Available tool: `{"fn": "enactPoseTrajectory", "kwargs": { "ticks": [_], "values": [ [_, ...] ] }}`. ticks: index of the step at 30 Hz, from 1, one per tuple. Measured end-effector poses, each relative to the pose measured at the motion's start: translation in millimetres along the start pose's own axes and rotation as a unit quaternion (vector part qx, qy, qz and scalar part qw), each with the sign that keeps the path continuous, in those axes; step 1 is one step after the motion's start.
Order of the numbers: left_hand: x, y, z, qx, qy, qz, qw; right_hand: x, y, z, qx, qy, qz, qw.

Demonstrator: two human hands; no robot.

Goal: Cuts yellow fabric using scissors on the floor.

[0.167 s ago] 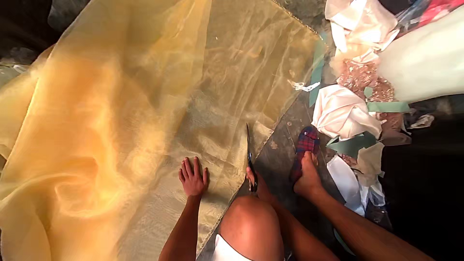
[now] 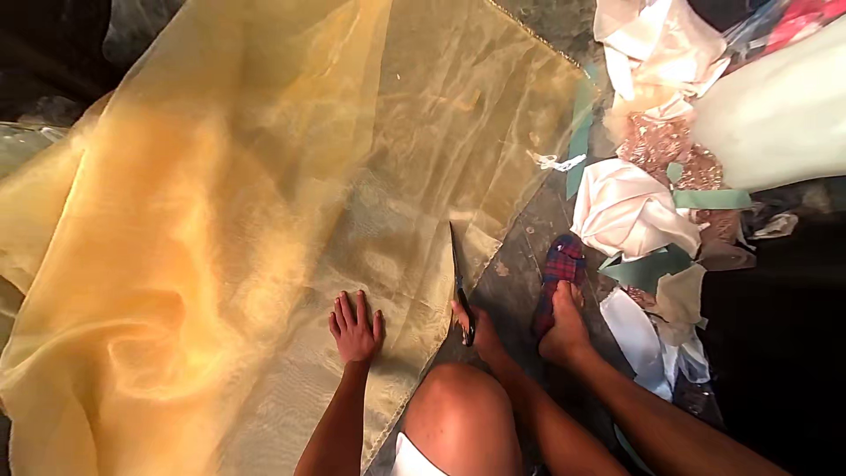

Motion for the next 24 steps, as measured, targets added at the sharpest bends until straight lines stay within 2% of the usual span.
{"fn": "enactPoseTrajectory", "kwargs": {
  "ticks": [1,2,4,5,7,13,18,24],
  "values": [
    [-1,0,-1,-0.002,0.000,0.001,1.000,-27,-2,6,0.007,-0.096,0.169,0.981],
    [0,0,-1,-0.001,0.000,0.000,1.000,-61,1,8,-0.008,-0.111,0.219,0.969],
    [0,-1,1,0.003,-0.003,-0.005,1.000,-123,18,11,-0.033,-0.069,0.201,0.977],
    [0,0,1,-0.001,-0.002,-0.004,1.000,-134,28,13,-0.018,-0.067,0.206,0.976],
    [0,0,-1,-0.011,-0.002,-0.001,1.000,-132,45,16,-0.010,-0.083,0.221,0.972],
    [1,0,-1,-0.012,-0.006,-0.008,1.000,-125,61,8,-0.062,-0.123,0.198,0.970],
    [0,0,-2,-0.019,-0.007,-0.008,1.000,-107,89,16,-0.015,-0.113,0.186,0.976],
    [2,0,0,-0.016,-0.007,-0.010,1.000,-99,107,8,-0.056,-0.118,0.172,0.976]
  ]
}}
Point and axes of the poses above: each hand's wrist, its own y-axis towards the middle knuckle, its own z-axis out of the palm, x = y × z, the point moved 10 cm from there along y, towards the middle knuckle, and after that the axes turned 14 degrees about -x, right-handed, at the moved point
